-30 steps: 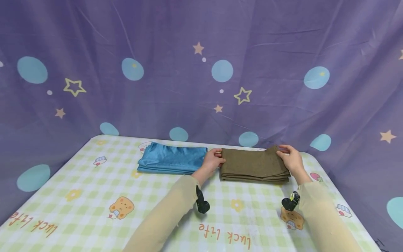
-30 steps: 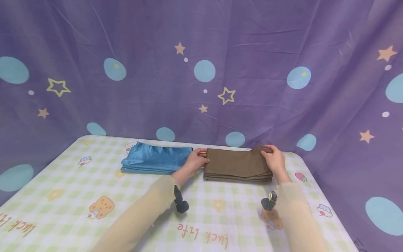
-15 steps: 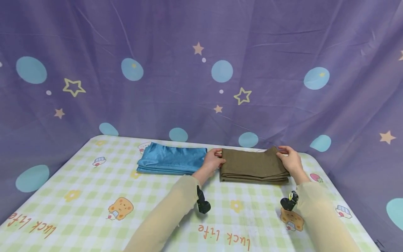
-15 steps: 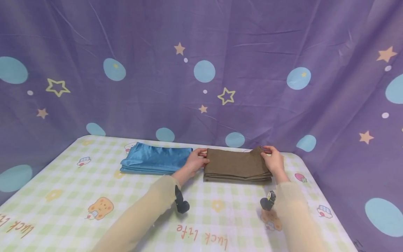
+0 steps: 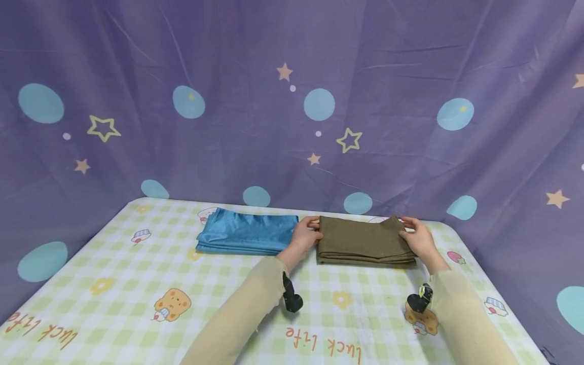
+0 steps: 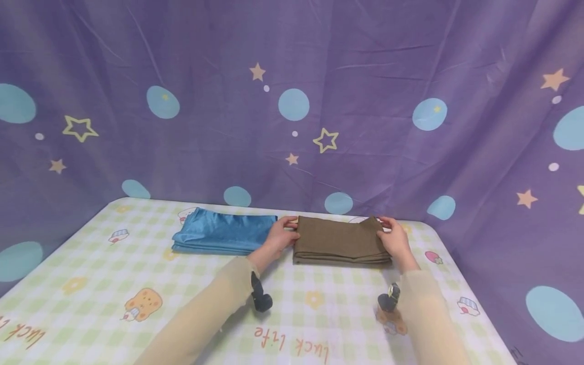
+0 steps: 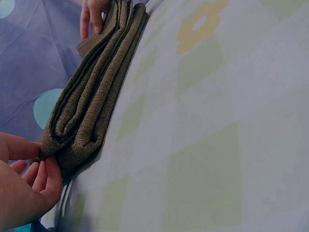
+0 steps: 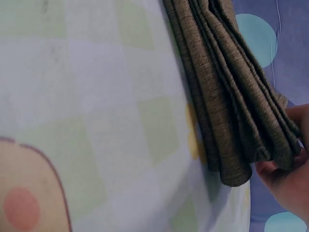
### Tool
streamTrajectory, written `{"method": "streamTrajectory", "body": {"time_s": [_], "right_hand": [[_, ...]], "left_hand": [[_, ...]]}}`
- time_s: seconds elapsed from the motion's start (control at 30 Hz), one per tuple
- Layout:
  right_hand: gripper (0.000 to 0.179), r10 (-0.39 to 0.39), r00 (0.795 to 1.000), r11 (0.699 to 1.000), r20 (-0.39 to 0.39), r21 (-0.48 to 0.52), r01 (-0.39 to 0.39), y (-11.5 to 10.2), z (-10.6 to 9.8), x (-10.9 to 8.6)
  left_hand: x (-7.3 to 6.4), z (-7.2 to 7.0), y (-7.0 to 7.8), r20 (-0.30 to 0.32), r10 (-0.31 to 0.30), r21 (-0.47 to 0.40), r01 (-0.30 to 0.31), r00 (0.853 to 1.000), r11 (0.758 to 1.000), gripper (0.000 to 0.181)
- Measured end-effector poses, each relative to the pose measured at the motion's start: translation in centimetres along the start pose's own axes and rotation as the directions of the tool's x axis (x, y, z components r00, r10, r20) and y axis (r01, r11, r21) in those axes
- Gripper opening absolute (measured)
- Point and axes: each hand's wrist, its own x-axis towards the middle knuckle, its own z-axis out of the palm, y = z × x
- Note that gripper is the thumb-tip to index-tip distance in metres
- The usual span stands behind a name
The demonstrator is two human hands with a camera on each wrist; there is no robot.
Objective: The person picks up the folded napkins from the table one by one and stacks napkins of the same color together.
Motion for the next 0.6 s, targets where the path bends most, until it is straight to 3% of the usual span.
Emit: {"method": "streamTrajectory", "body": {"time_s": [0.3,0.43,0.6], "right_hand": [[0.043,0.032,0.999,0.999,-0.006,-0.015,-0.032,0.41,0.2,-0.52],[0.042,0.051,0.999,0.999,-0.011,-0.01,-0.051,0.56,0.39,-0.62],[0.042,0.083,0.997,0.997,-0.001,0.002,-0.083,0.74,0.58,-0.74]], "left_hand": [[0.17,-0.42,-0.03,-0.006,-0.001,-0.012,0.001,1.0,1.0,0.06],[0.09,-0.51,0.0,0.015,-0.026,-0.013,0.027,1.0,1.0,0.059],[-0.48,-0.59,0.39,0.044,-0.01,-0.024,0.012,0.999,1.0,0.053]]}}
